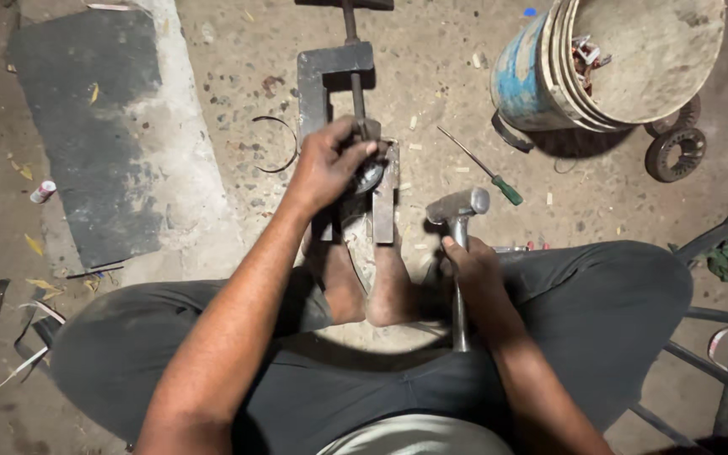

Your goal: The person uses a hammer to repeatedly strike a circular metal component clamped in a vise, likely to separate or adjust its internal parts. The person occasionally uses a screwdriver to pry or adjust the component.

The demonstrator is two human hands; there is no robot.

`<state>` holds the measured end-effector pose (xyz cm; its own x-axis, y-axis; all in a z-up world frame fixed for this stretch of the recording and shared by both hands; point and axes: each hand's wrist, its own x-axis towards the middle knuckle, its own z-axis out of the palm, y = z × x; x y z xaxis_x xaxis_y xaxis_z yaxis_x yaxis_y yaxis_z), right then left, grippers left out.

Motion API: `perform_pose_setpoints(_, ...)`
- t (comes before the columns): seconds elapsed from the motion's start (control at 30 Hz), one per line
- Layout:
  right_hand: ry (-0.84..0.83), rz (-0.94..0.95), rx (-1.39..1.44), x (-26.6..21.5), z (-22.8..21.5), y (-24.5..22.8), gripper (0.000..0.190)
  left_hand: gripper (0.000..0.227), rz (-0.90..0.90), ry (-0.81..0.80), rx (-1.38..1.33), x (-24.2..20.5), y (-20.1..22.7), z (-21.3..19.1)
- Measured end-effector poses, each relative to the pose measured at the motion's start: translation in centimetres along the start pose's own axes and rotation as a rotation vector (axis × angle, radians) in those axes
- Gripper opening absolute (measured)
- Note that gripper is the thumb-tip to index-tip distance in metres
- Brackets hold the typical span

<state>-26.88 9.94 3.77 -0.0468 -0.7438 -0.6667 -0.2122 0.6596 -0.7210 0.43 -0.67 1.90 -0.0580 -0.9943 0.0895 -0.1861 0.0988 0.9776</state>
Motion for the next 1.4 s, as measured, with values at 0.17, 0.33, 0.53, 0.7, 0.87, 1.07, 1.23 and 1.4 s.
perform_pose_setpoints(0.17,-0.033,0.013,0.028,2.0,-0.6,2.0,0.028,0.028,-0.033,0.012,0.033,-1.5,-2.0,1.1)
perform_pose_setpoints(0.33,-0.034,0.002,0.129,1.8,0.9,-0.4,0.023,0.023,0.034,-0.023,0.102,-1.1,-1.9,0.8)
perform_pose_setpoints(0.53,-0.048,-0.338,-0.115,-3.0,0.0,-8.3,0.018,0.024,0.087,-0.132,0.12,-1.5,-2.2,1.0)
perform_pose_setpoints(0.7,0.043,-0.6,-0.124,-4.3,1.8,-12.5,0.018,0.026,0.079,-0.13,0.097,-1.3,-2.5,1.3)
perform_pose_setpoints(0.87,-0.031,-0.6,-0.584,-2.2,4.6,-13.2,0.022,0.025,-0.062,-0.16,0.183,-1.1,-1.6,1.1)
perform_pose_setpoints(1.07,0.021,-0.609,-0.293,-5.0,2.4,-13.7,0.017,0.025,0.089,-0.188,0.118,-1.3,-2.6,0.9)
perform_pose_setpoints(1.23,-0.01,-0.431,-0.108,-5.1,2.8,-12.9,0.017,0.02,0.013,-0.234,0.034,-1.2,-2.9,0.9)
perform_pose_setpoints(1.4,-0.047,-0.306,-0.143,-2.9,0.8,-4.3,0.019,0.02,0.003,-0.016,0.154,-0.6,-2.1,-1.2)
